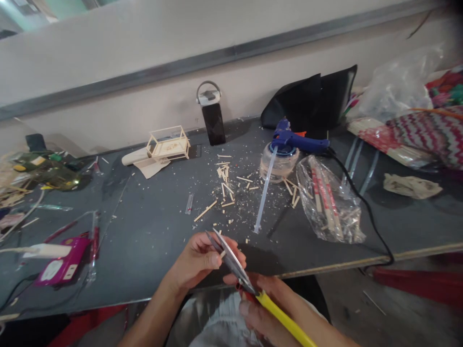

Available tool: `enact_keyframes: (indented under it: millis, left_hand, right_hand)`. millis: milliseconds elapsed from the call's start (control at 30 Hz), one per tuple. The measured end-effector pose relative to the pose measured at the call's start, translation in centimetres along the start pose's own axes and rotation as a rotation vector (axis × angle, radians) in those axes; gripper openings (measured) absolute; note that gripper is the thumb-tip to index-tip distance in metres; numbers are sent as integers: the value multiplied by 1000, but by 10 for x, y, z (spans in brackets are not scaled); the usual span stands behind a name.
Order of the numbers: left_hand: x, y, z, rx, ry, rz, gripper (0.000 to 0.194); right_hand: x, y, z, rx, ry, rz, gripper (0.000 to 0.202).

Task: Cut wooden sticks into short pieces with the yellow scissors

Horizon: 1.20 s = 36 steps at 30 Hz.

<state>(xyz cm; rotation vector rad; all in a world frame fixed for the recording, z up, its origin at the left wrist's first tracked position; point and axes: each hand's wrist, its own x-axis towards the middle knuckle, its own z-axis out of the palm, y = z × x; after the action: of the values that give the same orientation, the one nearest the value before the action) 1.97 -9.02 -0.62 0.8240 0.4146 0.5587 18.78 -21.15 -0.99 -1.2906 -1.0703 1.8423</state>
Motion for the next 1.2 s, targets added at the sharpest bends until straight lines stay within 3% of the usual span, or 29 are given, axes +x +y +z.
enact_keyframes:
  millis: [300,667,1200]
  left_hand:
    - [1,-6,2,-39,-2,-28,27]
    - [-1,-7,2,-30,-1,-57,27]
    - [1,-9,2,-100,-28,-61,24]
  right_hand:
    - [1,-8,-4,-22,-22,-97,33]
    - [2,-5,3,68,54,-147,17]
    - [0,-12,2,52,71,-72,18]
